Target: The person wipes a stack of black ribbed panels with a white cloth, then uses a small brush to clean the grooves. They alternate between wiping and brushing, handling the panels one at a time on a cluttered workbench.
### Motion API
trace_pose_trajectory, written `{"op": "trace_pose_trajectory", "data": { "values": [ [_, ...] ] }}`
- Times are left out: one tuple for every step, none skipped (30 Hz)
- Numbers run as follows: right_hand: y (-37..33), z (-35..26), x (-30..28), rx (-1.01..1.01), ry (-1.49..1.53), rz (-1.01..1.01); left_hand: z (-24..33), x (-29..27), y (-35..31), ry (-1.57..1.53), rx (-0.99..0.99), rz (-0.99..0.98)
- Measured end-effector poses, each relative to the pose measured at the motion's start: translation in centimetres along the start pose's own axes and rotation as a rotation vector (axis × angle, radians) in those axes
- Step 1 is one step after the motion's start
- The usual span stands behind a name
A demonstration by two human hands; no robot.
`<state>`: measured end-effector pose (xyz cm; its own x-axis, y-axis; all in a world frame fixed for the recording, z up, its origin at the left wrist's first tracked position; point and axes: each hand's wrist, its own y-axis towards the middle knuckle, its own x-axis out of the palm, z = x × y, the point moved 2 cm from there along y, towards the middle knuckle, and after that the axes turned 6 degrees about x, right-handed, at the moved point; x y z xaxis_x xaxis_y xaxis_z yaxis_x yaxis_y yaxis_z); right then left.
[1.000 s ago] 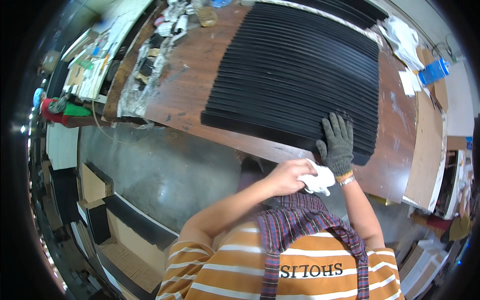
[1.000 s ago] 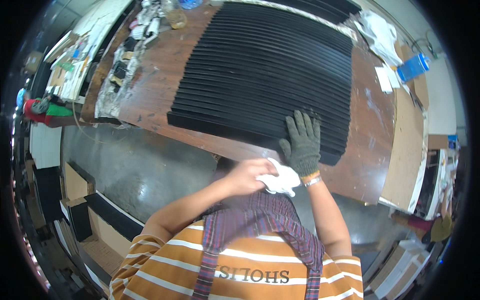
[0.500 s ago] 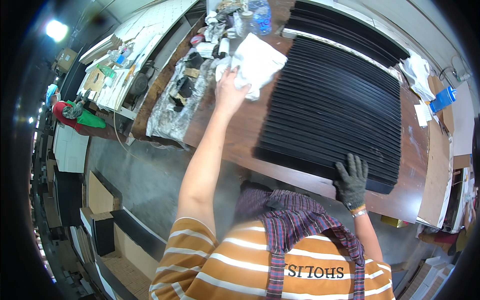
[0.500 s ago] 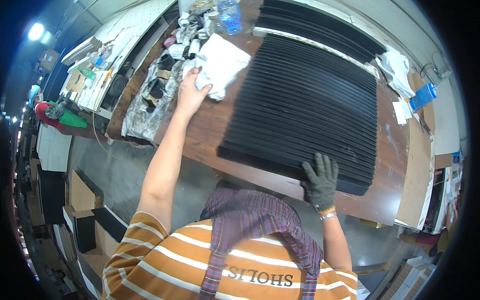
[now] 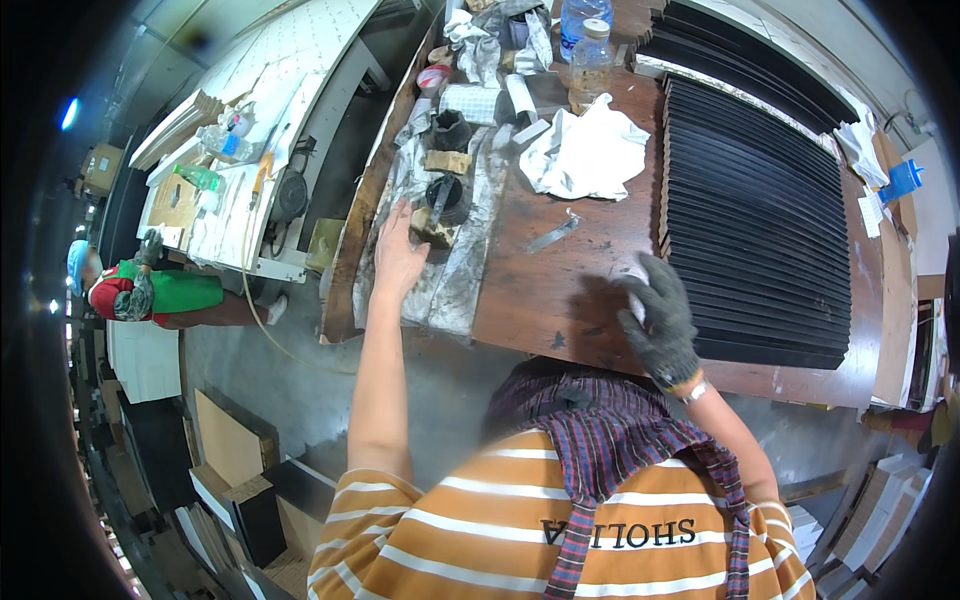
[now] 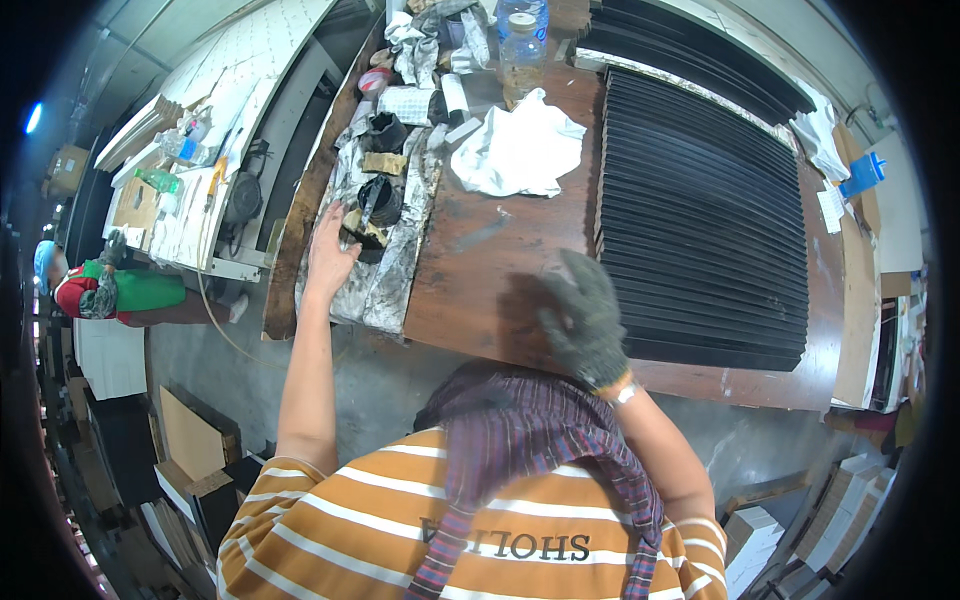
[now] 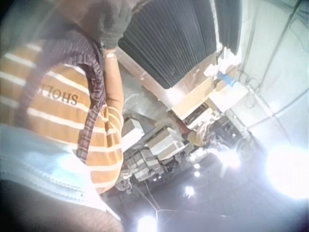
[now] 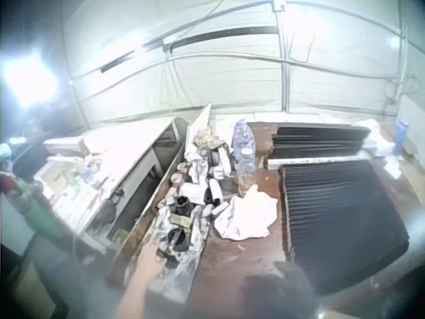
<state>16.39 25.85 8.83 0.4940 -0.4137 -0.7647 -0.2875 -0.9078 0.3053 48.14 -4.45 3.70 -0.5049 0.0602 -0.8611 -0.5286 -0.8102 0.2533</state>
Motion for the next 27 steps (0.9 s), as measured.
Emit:
{"op": "trace_pose_trajectory", "data": {
  "values": [
    [1.4, -1.2, 1.4, -0.050, 0.035, -0.026, -0.5, 0.2, 0.2, -0.015, 0.025, -0.044],
    [2.6, -2.3, 2.7, -0.093, 0.064, -0.060, -1.0, 0.2, 0.3, -0.028, 0.018, -0.080],
    [3.6, -3.2, 3.8, -0.147, 0.085, -0.106, -1.3, 0.2, 0.2, -0.064, 0.003, -0.082],
    [4.1, -3.8, 4.6, -0.143, 0.108, -0.135, -1.6, 0.0, -0.1, -0.098, 0.047, -0.070],
    [4.5, -4.3, 5.4, -0.148, 0.124, -0.173, -1.8, -0.1, -0.5, -0.127, 0.060, -0.070],
    [4.8, -4.6, 6.1, -0.143, 0.148, -0.204, -2.0, -0.5, -1.0, -0.161, 0.067, -0.058],
    [4.9, -4.9, 6.7, -0.148, 0.123, -0.206, -2.1, -0.8, -1.6, -0.152, 0.125, -0.008],
    [4.9, -5.0, 7.2, -0.119, 0.150, -0.226, -2.2, -1.2, -2.3, -0.142, 0.100, -0.002],
    [4.9, -5.0, 7.6, -0.073, 0.186, -0.232, -2.2, -1.6, -3.2, -0.141, 0.081, 0.005],
    [4.8, -5.0, 7.9, -0.023, 0.221, -0.238, -2.1, -2.0, -4.0, -0.155, 0.104, 0.018],
    [4.9, -5.0, 8.3, -0.010, 0.224, -0.256, -1.9, -2.4, -5.0, -0.218, 0.022, 0.025],
    [4.9, -5.1, 8.6, 0.057, 0.328, -0.301, -1.3, -3.0, -5.9, -0.171, 0.066, 0.087],
    [5.1, -5.2, 9.0, 0.112, 0.432, -0.353, -0.8, -3.0, -6.9, -0.407, -0.111, 0.082],
    [5.2, -5.5, 9.3, 0.167, 0.536, -0.400, 0.0, -3.0, -7.9, -0.654, -0.273, 0.095],
    [5.5, -5.7, 9.8, 0.276, 0.505, -0.531, 1.3, -2.8, -8.8, -0.871, -0.328, 0.139],
    [5.7, -6.2, 10.0, 0.256, 0.677, -0.555, 2.9, -2.5, -9.5, -1.108, -0.349, 0.196],
    [6.0, -6.7, 10.3, 0.310, 0.825, -0.574, 4.5, -1.7, -9.9, -1.259, -0.439, 0.174],
    [6.2, -7.2, 10.4, 0.358, 0.984, -0.578, 6.1, -0.9, -10.2, -1.431, -0.520, 0.178],
    [6.6, -7.7, 10.7, 0.391, 1.188, -0.600, 7.6, -0.2, -10.3, -1.468, -0.554, 0.116],
    [6.7, -7.8, 10.7, 0.472, 1.257, -0.604, 8.8, 0.5, -10.1, -1.519, -0.621, 0.087],
    [6.9, -7.8, 10.7, 0.544, 1.338, -0.614, 9.4, 0.9, -9.6, -1.501, -0.629, -0.036],
    [7.0, -7.7, 10.7, 0.620, 1.418, -0.648, 9.8, 1.5, -8.9, -1.435, -0.700, -0.205],
    [7.2, -7.5, 10.3, 0.534, 1.457, -0.605, 9.5, 1.5, -8.0, -1.406, -0.616, -0.277],
    [7.3, -7.0, 10.2, 0.620, 1.537, -0.596, 8.6, 1.3, -6.7, -1.155, -0.545, -0.160],
    [7.5, -6.5, 10.1, 0.673, 1.649, -0.592, 7.5, 0.6, -5.4, -0.927, -0.369, 0.009],
    [7.6, -6.1, 10.0, 0.737, 1.768, -0.562, 6.2, 0.1, -4.1, -0.644, -0.310, 0.138],
    [7.6, -5.6, 9.9, 0.795, 1.784, -0.547, 5.1, -0.1, -2.9, -0.538, -0.272, 0.195]
  ]
}}
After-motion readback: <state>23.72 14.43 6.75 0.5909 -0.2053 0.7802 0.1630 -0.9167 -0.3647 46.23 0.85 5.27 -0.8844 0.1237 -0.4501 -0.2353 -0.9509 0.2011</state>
